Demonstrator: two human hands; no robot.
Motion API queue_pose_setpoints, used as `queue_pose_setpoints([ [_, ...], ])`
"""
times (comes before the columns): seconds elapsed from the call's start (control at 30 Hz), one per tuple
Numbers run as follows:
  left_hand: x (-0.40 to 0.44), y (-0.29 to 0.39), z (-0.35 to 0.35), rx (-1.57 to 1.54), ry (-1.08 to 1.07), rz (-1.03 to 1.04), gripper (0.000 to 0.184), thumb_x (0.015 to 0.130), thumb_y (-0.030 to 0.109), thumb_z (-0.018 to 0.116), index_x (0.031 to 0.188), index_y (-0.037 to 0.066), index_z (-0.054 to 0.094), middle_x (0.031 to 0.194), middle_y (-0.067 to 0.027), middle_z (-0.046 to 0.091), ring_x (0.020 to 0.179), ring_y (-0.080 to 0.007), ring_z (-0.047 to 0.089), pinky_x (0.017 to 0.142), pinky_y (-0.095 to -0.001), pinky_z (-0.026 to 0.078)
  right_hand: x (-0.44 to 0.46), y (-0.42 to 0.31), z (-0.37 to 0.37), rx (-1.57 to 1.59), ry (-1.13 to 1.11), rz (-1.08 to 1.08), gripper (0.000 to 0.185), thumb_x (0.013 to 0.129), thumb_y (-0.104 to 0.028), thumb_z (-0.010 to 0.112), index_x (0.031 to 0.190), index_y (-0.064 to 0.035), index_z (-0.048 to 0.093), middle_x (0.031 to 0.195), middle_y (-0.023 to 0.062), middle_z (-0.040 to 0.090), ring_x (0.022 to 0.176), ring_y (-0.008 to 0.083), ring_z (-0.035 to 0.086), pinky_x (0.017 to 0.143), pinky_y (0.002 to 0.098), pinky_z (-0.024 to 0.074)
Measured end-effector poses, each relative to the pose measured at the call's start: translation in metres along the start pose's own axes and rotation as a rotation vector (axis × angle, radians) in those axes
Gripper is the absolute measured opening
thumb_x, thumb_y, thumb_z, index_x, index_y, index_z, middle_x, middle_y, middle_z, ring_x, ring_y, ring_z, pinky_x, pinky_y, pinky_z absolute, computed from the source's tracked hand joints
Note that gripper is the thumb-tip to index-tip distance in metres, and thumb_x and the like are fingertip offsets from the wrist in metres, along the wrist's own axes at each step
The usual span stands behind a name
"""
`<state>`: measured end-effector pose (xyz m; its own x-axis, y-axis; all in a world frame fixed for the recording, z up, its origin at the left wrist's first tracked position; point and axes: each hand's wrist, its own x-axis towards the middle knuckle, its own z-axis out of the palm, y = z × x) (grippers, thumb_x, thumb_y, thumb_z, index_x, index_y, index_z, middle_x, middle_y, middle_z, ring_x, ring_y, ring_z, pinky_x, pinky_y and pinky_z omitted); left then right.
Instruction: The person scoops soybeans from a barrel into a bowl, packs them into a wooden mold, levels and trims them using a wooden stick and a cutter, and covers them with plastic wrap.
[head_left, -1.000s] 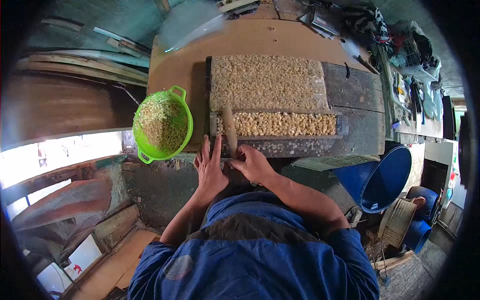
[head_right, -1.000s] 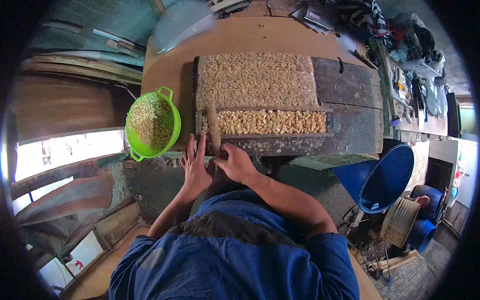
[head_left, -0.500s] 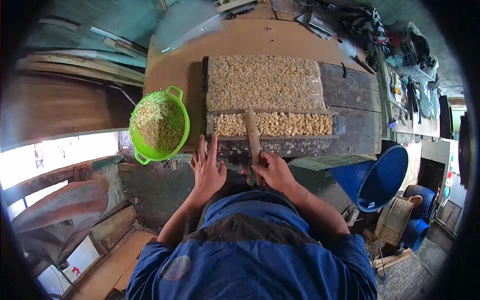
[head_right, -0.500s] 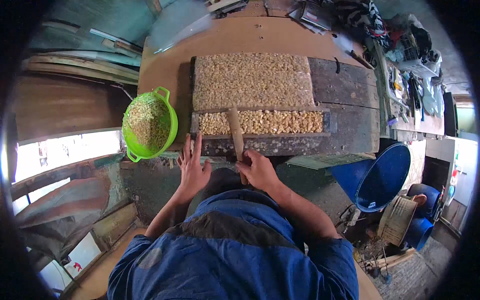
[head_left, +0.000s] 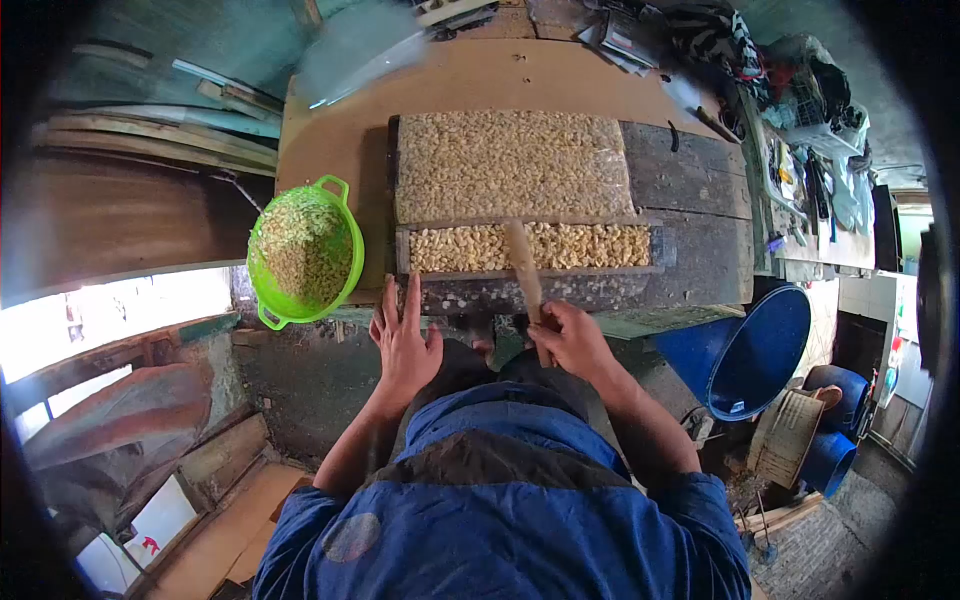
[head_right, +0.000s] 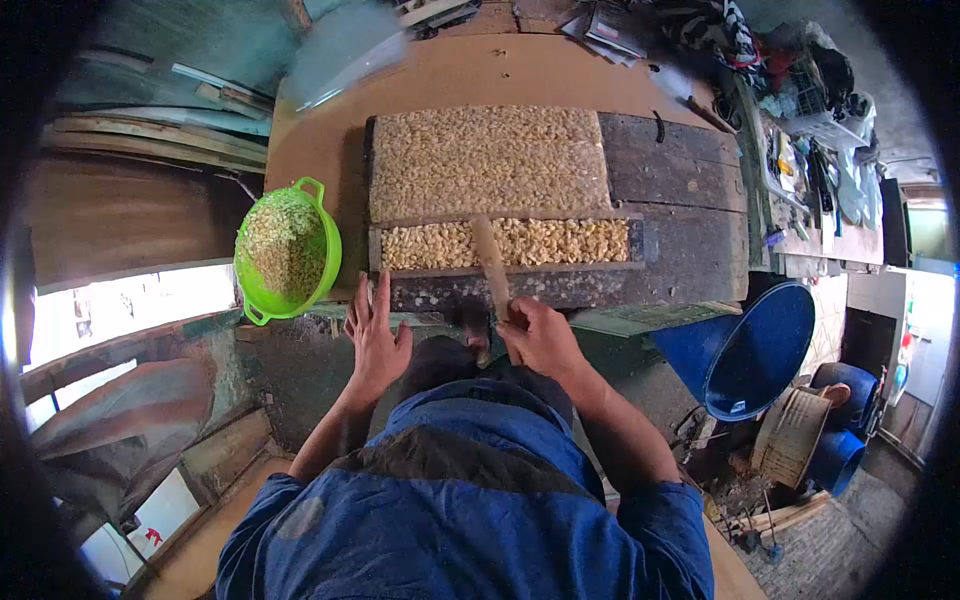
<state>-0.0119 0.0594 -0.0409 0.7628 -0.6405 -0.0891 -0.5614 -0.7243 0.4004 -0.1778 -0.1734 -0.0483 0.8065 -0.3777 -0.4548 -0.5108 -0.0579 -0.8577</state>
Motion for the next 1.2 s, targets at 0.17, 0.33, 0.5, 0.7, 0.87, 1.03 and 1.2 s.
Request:
queue_pose_setpoints([
  [0.17,-0.001,0.004,0.001,-0.011,0.005,-0.043,0.089,0.081,0.015,0.063,0.16,0.017,0.023,0.159,-0.027,0.021,0.138,-0.0504,0.029,0.113,-0.0593,0.02,-0.008,-0.004,-0.02,-0.025,0.117,-0.045,0.02,0.089,-0.012,0.072,0.095,0.0018,0.06,0.07,0.0082,0.066,0.061,0.0151,0.064,0.056,0.0347,0.0496],
  [0.33,-0.005,0.009,0.002,-0.01,0.008,-0.076,0.089,0.081,0.015,0.064,0.16,0.017,0.023,0.16,-0.0262,0.02,0.14,-0.05,0.027,0.114,-0.0594,0.019,-0.026,-0.005,-0.068,0.102,0.199,0.179,0.018,0.089,-0.011,0.072,0.097,0.0012,0.061,0.079,0.0067,0.066,0.062,0.0149,0.062,0.054,0.0318,0.0488],
  [0.5,-0.008,0.014,0.003,0.008,0.018,-0.1,0.091,0.081,0.014,0.064,0.161,0.017,0.021,0.16,-0.0255,0.02,0.142,-0.049,0.025,0.114,-0.0591,0.018,-0.015,0.004,-0.047,-0.039,0.119,-0.029,0.026,0.087,-0.016,0.075,0.097,0.0028,0.061,0.08,0.0094,0.066,0.073,0.0168,0.063,0.064,0.0344,0.0508],
  [0.7,-0.01,0.019,0.005,0.005,0.034,-0.106,0.093,0.08,0.012,0.065,0.161,0.016,0.02,0.16,-0.0248,0.019,0.145,-0.0474,0.021,0.115,-0.0589,0.016,-0.011,0.006,-0.053,0.008,0.069,0.042,0.023,0.087,-0.016,0.075,0.094,0.0019,0.062,0.075,0.0091,0.064,0.066,0.0156,0.062,0.058,0.0344,0.0491],
  [0.87,-0.014,0.027,0.003,-0.016,0.039,-0.116,0.094,0.081,0.011,0.065,0.161,0.017,0.018,0.16,-0.0267,0.018,0.145,-0.0478,0.019,0.116,-0.0592,0.015,-0.027,0.019,-0.105,0.131,0.148,0.198,0.02,0.088,-0.013,0.073,0.098,0.0006,0.062,0.075,0.006,0.065,0.059,0.0129,0.059,0.047,0.0306,0.0447],
  [1.03,-0.016,0.033,0.008,0.002,0.023,-0.154,0.094,0.082,0.011,0.065,0.162,0.018,0.017,0.16,-0.0265,0.016,0.146,-0.0479,0.017,0.116,-0.0592,0.014,-0.023,0.026,-0.093,0.173,0.04,0.186,0.019,0.09,-0.012,0.071,0.101,0.0004,0.063,0.077,0.0042,0.063,0.061,0.0131,0.06,0.049,0.0316,0.0468],
  [1.2,-0.015,0.04,0.01,-0.003,0.031,-0.164,0.094,0.082,0.011,0.065,0.162,0.018,0.015,0.161,-0.0268,0.013,0.147,-0.0485,0.015,0.117,-0.059,0.013,-0.019,0.026,-0.093,0.222,-0.051,0.233,0.02,0.091,-0.013,0.071,0.104,0.0006,0.063,0.078,0.0051,0.065,0.066,0.0136,0.062,0.053,0.0319,0.0487],
])
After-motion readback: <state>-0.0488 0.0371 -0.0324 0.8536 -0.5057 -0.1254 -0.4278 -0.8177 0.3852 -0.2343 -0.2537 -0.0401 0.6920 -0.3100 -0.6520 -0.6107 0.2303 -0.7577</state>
